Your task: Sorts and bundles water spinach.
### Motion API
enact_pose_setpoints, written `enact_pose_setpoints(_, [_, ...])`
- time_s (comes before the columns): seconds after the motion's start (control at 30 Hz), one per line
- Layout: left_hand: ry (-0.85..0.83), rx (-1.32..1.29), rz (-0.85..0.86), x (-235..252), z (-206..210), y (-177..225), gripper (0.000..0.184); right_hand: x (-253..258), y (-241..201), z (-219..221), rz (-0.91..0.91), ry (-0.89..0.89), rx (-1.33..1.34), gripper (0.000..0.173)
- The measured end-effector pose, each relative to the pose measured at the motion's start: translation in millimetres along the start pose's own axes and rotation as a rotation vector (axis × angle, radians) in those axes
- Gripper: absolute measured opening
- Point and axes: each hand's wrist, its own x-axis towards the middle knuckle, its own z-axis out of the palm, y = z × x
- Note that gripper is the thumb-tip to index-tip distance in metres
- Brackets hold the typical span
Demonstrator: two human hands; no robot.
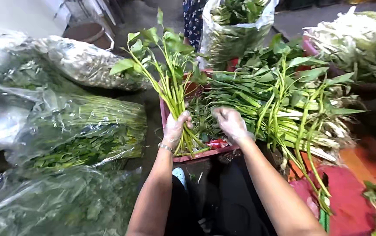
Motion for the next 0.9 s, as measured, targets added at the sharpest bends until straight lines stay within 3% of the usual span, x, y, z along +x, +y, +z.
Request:
enact_pose_setpoints(0.07, [-0.040,-0.009,0.022,-2,-5,2,0.032,7,-16,-8,-0.113,0.016,0.136,0.035])
enact_pose_setpoints(0.2, [0.003,-0.075,0.160,4,-11,6,0.024,13,-27,-7,-0.153,-0.037,0.287,0.036])
enact_pose_setpoints(0.33, [0.069,-0.022,0.276,12,-16,-6,0.029,-13,-53,29,-0.147,-0.270,0.336,0.054])
enact_pose_setpoints(0.43, [0.187,-0.062,0.259,12,-6,-4,0.027,-17,-64,63,-0.182,-0.326,0.241,0.054])
enact_pose_setpoints(0.53, [0.265,0.004,0.266,15,-7,-4,0.033,-7,-59,63,-0.204,-0.329,0.321,0.047])
enact_pose_setpoints(0.67, [0.293,0.079,0.336,23,-1,-4,0.037,23,-51,52,-0.305,-0.419,0.420,0.058])
enact_pose_setpoints(0.73, [0.290,0.123,0.299,19,1,-5,0.042,27,-50,55,-0.288,-0.458,0.493,0.065])
enact_pose_setpoints(0.8, [0.255,0.228,0.160,10,1,-1,0.060,33,-47,58,-0.243,-0.491,0.551,0.077])
enact_pose_setpoints(0.9, [0.225,0.224,0.060,11,3,-3,0.061,30,-47,58,-0.130,-0.510,0.540,0.076])
